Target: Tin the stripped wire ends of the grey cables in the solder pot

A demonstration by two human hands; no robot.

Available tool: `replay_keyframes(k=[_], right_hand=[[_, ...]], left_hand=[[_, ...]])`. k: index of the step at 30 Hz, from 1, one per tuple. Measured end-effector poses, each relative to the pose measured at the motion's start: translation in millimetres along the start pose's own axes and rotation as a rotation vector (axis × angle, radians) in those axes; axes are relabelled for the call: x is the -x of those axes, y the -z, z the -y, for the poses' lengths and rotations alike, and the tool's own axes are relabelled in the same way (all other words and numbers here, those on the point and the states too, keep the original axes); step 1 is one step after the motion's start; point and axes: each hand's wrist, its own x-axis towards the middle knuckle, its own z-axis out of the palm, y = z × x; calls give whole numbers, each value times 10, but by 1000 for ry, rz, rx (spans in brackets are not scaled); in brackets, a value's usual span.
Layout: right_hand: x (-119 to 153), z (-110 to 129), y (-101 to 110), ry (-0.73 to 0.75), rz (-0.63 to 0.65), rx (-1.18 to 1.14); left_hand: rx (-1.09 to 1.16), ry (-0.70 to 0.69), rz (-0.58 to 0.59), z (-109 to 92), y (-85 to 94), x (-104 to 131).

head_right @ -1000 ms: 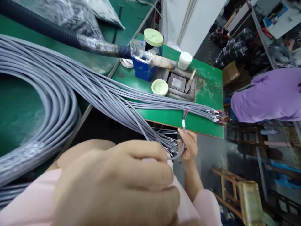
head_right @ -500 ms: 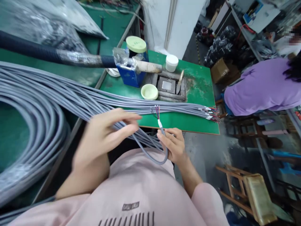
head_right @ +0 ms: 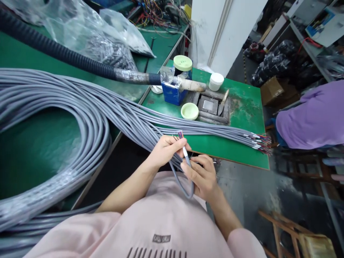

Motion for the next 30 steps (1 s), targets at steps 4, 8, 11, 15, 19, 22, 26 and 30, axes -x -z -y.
replay_keyframes(k=[4,8,11,15,19,22,26,30], right_hand=[[23,6,-5,1,-12,-10],[60,6,-4,-12,-5,-5],[51,16,-32,-24,-3,7],[64,19,-29,-48,-13,27],[423,-36,219,-169,33,181],[894,-41,491,-326,155,364],[1257,55,605,-582,261,322],[1072,127,325,-709,232,26]], left_hand=[[23,0,20,-9,-16,-19],[24,-11,29,4,-33,-3],[10,-5,39,14,-46,-9],[-64,-12,103,19,-5,-39],[-314,-68,63,45,166,-106],[-619,-211,-33,114,285,-211],[-1065,-338,-8,284,238,-390],[-1362,-289,31,437,22,-503]])
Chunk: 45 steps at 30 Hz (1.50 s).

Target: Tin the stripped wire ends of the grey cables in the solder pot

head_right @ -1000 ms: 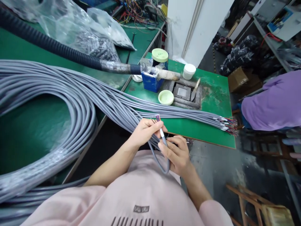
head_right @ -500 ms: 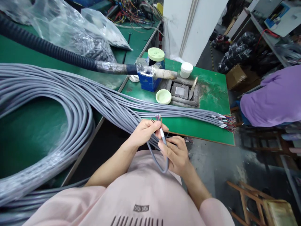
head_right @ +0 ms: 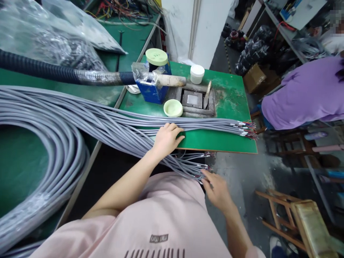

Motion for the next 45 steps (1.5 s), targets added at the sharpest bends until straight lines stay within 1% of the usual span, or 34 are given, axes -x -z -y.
replay_keyframes(k=[2,4,7,9,13,18,20,22,25,27,30,32,34,35,36,37,40,41,42,43,45], right_hand=[[-205,131,-157,-86,76,-217],[-440,229,-304,-212,161,-494],[-774,304,-460,-347,188,-931],[-947,319,-500,-389,179,-1125],[-1138,304,-458,-445,165,-1334],[-1213,235,-371,-482,139,-1508],[-1247,205,-342,-475,96,-1553],[-1291,176,-300,-458,6,-1574],[-1361,138,-188,-441,-181,-1590],[-1400,116,-78,-418,-313,-1581],[-1450,77,102,-333,-464,-1469],[-1482,31,204,-273,-545,-1323],[-1512,-44,275,-246,-622,-1149],[-1524,-90,298,-251,-639,-1078],[-1530,-138,315,-269,-628,-1033],[-1530,-186,327,-295,-587,-1023],[-1470,-294,351,-352,-405,-1135],[-1428,-313,360,-349,-388,-1175],[-1375,-323,374,-335,-417,-1202],[-1312,-324,391,-314,-490,-1213],[-1162,-302,435,-267,-699,-1181]], left_hand=[[-72,-3,6,-83,-59,-31],[-106,-14,0,-145,-91,-51],[-111,-12,-19,-184,-121,-88],[-87,5,-29,-178,-142,-127],[-45,23,-35,-140,-179,-224],[-34,-34,-32,-133,-162,-254],[54,-28,-4,-132,-123,-227],[205,-22,23,-128,-64,-191],[405,-37,28,-129,36,-137],[461,-43,34,-138,83,-109],[484,-41,46,-155,108,-82],[484,-39,54,-164,104,-69],[484,-37,87,-179,95,-56],[489,-37,113,-191,88,-52],[498,-40,142,-206,80,-52],[513,-43,167,-224,69,-56],[558,-46,189,-283,12,-112],[564,-44,178,-298,-15,-144],[567,-37,164,-308,-45,-181],[572,-26,152,-313,-76,-218],[599,0,159,-313,-136,-285]])
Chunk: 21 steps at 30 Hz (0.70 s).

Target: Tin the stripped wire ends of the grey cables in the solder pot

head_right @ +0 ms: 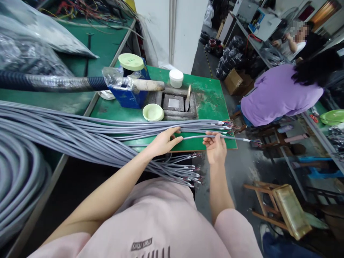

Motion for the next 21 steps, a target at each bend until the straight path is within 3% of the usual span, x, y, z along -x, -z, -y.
replay_keyframes(k=[2,4,8,11,16,18,21], right_hand=[[140,90,74,113,-89,47],[295,175,120,96,-33,198],[570,252,102,-128,297,537],[697,222,16,-207,511,637],[808,155,-138,-283,795,768],[826,132,-192,-248,795,788],[828,76,-280,-72,625,799]], left_hand=[[52,17,31,22,-31,-42],[115,15,65,13,-57,-41],[401,46,159,-120,-103,75],[713,104,200,-246,-128,187],[954,157,-37,-289,-143,322],[974,188,-92,-280,-144,370],[971,213,-80,-294,-146,426]])
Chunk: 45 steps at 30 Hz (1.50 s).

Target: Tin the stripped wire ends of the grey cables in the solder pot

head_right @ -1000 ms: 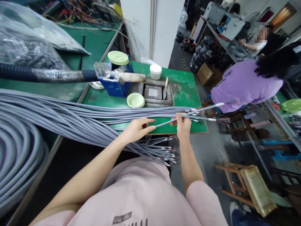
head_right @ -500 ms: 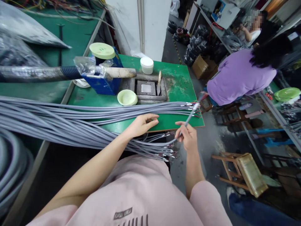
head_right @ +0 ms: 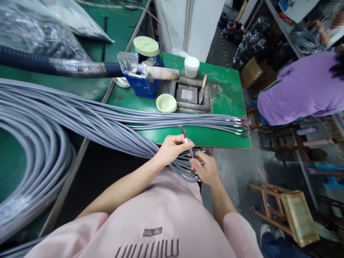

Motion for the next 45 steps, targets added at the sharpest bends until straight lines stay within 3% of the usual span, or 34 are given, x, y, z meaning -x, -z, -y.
replay_keyframes(k=[2,6,10,13,34,45], right_hand=[[-53,2,-56,23,-112,-26],[-165,-37,-137,9,-89,-293],[-246,-102,-182,-15,-38,-621],[-272,-135,-207,-16,7,-722],[-276,-126,-219,-72,-9,-546],[-291,-122,-239,-67,-9,-525]], left_hand=[[19,-2,17,-12,-13,20],[106,-20,40,-48,-6,21],[132,-143,-176,-86,58,11],[112,-226,-285,-114,106,8],[191,-239,-266,-176,112,-27],[258,-109,-231,-144,155,-67]])
